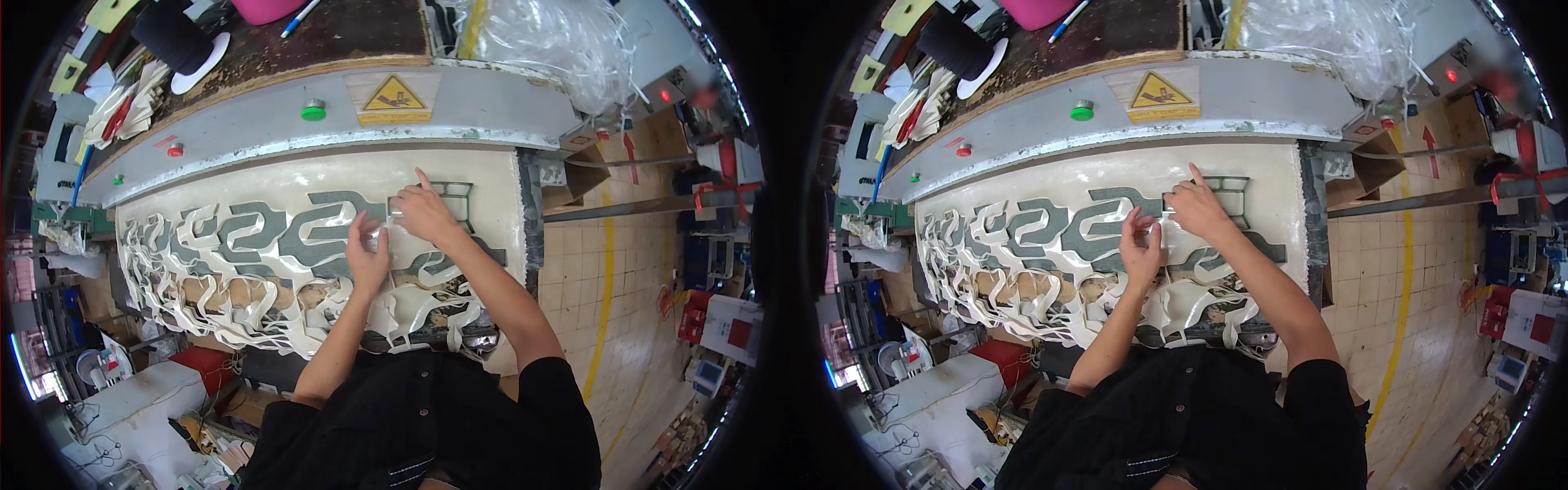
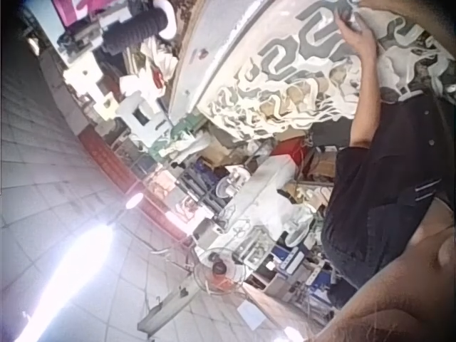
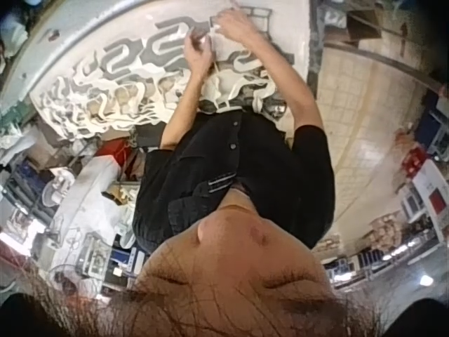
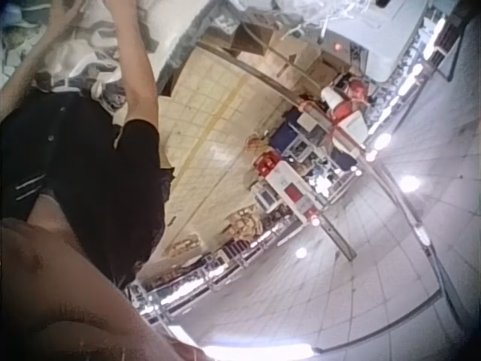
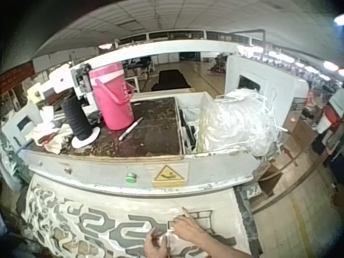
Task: Using a template to press and cut out shoe component patterns from material at a industrial workbench.
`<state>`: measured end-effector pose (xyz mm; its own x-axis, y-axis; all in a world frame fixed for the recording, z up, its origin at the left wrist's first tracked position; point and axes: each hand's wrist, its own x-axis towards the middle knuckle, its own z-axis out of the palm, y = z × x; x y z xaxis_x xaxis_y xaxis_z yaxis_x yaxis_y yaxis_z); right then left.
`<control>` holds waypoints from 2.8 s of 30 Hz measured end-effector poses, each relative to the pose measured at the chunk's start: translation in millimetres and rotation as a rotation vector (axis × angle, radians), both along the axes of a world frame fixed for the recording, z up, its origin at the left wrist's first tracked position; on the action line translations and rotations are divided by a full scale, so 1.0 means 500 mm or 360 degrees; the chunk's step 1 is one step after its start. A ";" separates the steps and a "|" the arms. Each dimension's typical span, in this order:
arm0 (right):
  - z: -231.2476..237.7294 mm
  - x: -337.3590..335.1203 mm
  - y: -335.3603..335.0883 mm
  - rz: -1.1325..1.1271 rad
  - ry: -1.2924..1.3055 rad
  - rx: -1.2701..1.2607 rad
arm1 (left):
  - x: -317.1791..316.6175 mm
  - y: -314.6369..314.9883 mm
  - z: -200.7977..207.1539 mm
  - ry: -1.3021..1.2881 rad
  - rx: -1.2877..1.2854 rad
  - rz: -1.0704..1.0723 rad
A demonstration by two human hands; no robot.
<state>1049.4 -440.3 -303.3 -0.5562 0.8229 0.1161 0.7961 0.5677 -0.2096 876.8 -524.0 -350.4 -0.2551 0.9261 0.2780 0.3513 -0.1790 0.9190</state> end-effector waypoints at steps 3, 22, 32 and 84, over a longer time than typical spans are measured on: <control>0.000 0.017 -0.013 0.0111 0.0226 -0.0021 | -0.006 0.005 0.012 -0.0227 -0.0060 -0.0031; 0.042 0.091 -0.250 -0.0433 0.1665 0.0373 | -0.003 0.054 0.153 -0.0477 -0.0854 -0.0562; 0.101 0.106 -0.226 -0.0492 0.1975 0.0554 | -0.159 0.066 0.170 -0.0427 -0.0775 -0.0315; -0.139 0.220 -0.172 -0.0434 0.0888 0.0165 | 0.044 -0.016 -0.030 0.0560 0.0054 -0.0048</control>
<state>1159.3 -526.6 -372.8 -0.1607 0.8955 0.4151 0.7015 0.3995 -0.5902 899.0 -531.9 -365.5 -0.1109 0.9206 0.3745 0.6394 -0.2225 0.7360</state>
